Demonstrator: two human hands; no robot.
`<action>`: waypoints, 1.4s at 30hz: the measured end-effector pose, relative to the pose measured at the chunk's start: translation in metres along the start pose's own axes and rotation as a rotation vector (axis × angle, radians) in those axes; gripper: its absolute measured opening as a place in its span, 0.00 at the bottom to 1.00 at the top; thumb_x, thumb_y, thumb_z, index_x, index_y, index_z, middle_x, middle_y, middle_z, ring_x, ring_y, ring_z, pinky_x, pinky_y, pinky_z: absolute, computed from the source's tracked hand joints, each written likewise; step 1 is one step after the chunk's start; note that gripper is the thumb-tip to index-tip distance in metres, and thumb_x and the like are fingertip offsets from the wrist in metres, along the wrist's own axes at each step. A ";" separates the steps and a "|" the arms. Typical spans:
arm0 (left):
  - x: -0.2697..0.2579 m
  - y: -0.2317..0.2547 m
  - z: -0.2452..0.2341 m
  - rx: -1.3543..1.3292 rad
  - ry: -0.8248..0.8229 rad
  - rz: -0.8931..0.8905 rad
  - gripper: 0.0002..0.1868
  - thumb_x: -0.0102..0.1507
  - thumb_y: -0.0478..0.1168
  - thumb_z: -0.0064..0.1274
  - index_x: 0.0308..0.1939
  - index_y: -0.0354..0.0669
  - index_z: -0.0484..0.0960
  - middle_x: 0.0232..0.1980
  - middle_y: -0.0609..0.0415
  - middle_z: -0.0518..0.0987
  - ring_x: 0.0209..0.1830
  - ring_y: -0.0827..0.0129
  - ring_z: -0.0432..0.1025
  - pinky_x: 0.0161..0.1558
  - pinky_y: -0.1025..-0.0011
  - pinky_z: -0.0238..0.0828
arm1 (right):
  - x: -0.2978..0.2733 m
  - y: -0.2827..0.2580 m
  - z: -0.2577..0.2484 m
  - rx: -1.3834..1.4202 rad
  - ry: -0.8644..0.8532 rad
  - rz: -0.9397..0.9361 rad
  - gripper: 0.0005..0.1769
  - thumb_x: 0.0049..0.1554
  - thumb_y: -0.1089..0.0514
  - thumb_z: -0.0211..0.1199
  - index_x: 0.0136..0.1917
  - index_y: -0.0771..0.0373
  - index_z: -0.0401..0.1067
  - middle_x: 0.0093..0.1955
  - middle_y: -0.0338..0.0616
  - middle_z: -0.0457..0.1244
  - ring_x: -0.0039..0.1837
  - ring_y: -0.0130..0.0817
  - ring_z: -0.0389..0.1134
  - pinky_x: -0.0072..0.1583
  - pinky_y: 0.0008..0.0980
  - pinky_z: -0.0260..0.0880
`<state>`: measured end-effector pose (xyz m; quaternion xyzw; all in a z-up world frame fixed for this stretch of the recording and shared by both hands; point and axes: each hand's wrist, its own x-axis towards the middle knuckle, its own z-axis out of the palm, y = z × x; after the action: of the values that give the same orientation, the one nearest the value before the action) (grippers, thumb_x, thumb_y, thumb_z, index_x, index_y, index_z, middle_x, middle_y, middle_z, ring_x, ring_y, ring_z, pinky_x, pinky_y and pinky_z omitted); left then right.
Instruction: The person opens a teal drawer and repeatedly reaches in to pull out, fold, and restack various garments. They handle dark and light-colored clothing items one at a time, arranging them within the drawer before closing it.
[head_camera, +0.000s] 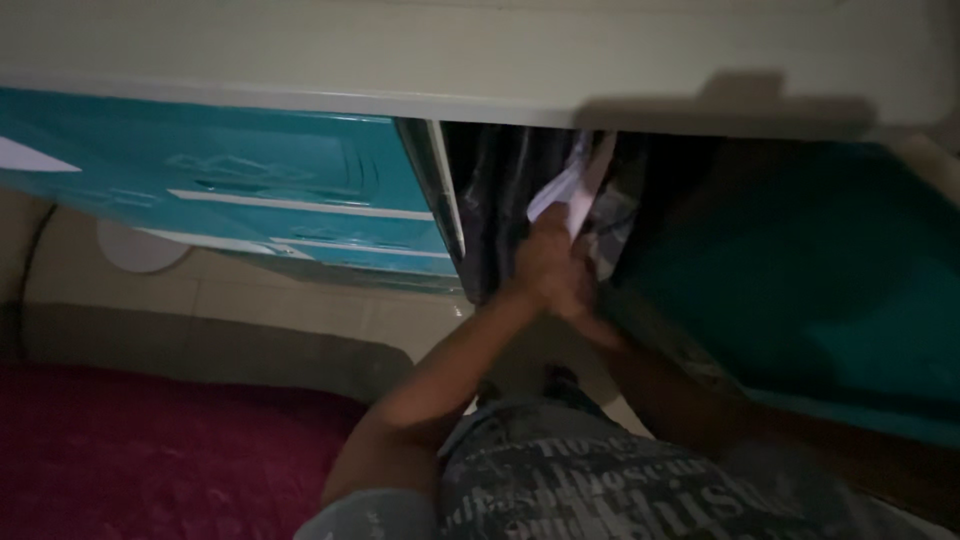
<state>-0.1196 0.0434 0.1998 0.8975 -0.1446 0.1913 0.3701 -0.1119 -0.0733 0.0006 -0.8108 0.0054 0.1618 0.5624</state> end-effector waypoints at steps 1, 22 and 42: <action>-0.001 0.004 0.001 -0.087 -0.142 -0.109 0.26 0.61 0.41 0.54 0.60 0.28 0.71 0.54 0.30 0.79 0.51 0.43 0.76 0.50 0.59 0.74 | 0.007 -0.005 0.013 0.000 -0.015 0.011 0.18 0.67 0.50 0.57 0.63 0.64 0.72 0.54 0.49 0.67 0.54 0.40 0.69 0.56 0.40 0.70; 0.017 -0.067 -0.020 -0.281 -0.236 -0.324 0.32 0.65 0.37 0.47 0.74 0.36 0.61 0.64 0.26 0.73 0.66 0.33 0.67 0.65 0.54 0.65 | 0.021 -0.111 -0.107 -0.463 0.376 0.256 0.17 0.68 0.45 0.54 0.56 0.61 0.73 0.50 0.48 0.68 0.51 0.40 0.70 0.53 0.39 0.72; 0.020 -0.112 0.086 -0.305 -0.357 -0.234 0.30 0.57 0.34 0.61 0.65 0.37 0.76 0.62 0.37 0.79 0.64 0.51 0.74 0.64 0.63 0.73 | -0.003 -0.140 -0.125 -0.680 -0.112 0.043 0.11 0.63 0.53 0.56 0.51 0.60 0.75 0.46 0.47 0.68 0.48 0.39 0.71 0.51 0.40 0.72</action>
<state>-0.0367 0.0561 0.0844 0.8616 -0.1298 -0.0381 0.4893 -0.0556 -0.1368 0.1681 -0.9415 -0.0626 0.2105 0.2558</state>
